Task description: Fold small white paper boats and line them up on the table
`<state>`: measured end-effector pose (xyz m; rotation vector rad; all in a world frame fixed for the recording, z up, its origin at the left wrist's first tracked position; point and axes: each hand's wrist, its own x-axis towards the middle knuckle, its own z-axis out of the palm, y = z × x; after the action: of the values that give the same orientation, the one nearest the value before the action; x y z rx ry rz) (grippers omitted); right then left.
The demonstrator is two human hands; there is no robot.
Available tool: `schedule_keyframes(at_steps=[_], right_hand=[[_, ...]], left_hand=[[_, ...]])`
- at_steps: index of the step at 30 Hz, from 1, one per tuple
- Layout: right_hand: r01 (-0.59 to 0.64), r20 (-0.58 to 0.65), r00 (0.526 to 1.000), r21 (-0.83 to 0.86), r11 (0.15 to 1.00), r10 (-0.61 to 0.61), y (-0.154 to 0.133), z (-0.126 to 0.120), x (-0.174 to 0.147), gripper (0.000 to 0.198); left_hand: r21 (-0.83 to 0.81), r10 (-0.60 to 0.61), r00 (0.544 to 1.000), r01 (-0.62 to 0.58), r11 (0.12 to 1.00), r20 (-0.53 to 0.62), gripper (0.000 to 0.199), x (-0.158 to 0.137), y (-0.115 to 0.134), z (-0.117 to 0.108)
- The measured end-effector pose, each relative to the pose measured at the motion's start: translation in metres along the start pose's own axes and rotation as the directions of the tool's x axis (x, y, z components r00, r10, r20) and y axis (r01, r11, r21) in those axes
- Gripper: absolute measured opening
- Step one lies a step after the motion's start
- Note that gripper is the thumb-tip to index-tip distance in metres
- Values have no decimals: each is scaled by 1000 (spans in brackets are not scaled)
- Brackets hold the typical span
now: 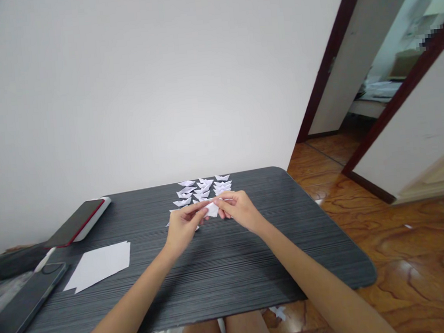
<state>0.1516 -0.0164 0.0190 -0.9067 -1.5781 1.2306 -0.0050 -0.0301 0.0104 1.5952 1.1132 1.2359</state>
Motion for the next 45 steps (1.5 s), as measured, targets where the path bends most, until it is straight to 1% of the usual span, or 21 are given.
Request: schedule_keyframes(at_steps=[3, 5, 9, 13, 19, 22, 26, 29, 31, 33, 36, 39, 42, 45], right_hand=[[-46, -41, 998, 26, 999, 47, 0, 1, 13, 31], [-43, -72, 996, 18, 999, 45, 5, 2, 18, 33], [-6, -97, 995, -11, 1000, 5, 17, 6, 21, 30], [-4, -82, 997, -36, 999, 1, 23, 9, 21, 28], [-88, -48, 995, 68, 994, 91, 24, 5, 19, 29], [-113, -56, 991, 140, 984, 122, 27, 3, 18, 28], [-106, -78, 990, 168, 980, 120, 27, 4, 17, 23], [-118, -32, 992, 156, 981, 124, 26, 5, 16, 23], [-134, -16, 990, 129, 983, 137, 25, 4, 15, 24], [-133, -35, 990, 108, 985, 138, 25, 3, 15, 24], [-97, -67, 992, 112, 989, 105, 26, 1, 14, 20], [-91, -73, 992, 137, 986, 102, 27, -1, 13, 20], [-98, -56, 993, 172, 980, 109, 27, -1, 12, 21], [-95, -31, 994, 211, 973, 104, 26, 1, 12, 21]], left_hand=[[-75, -50, 997, 45, 996, -61, 27, 9, 2, 2], [-111, -58, 995, 49, 993, -83, 26, 12, -2, 4], [-165, -101, 992, 88, 982, -72, 24, 14, -14, 7], [-140, -130, 990, 121, 983, -60, 22, 12, -21, 8], [-7, -44, 994, 44, 999, -103, 20, 7, -19, 8], [31, -16, 997, 18, 999, -71, 21, 5, -19, 8], [154, 55, 998, -51, 987, -22, 23, 3, -22, 7], [214, 109, 994, -100, 972, -31, 23, 3, -24, 5], [227, 125, 992, -114, 967, -35, 22, 3, -25, 4], [222, 130, 991, -124, 967, -15, 22, 4, -26, 3], [192, 101, 995, -104, 976, 25, 24, 4, -28, 2], [163, 85, 996, -89, 983, 33, 25, 4, -29, 2], [185, 138, 990, -143, 972, 38, 24, 4, -26, 1], [225, 208, 978, -207, 952, 19, 22, 2, -22, 2]])
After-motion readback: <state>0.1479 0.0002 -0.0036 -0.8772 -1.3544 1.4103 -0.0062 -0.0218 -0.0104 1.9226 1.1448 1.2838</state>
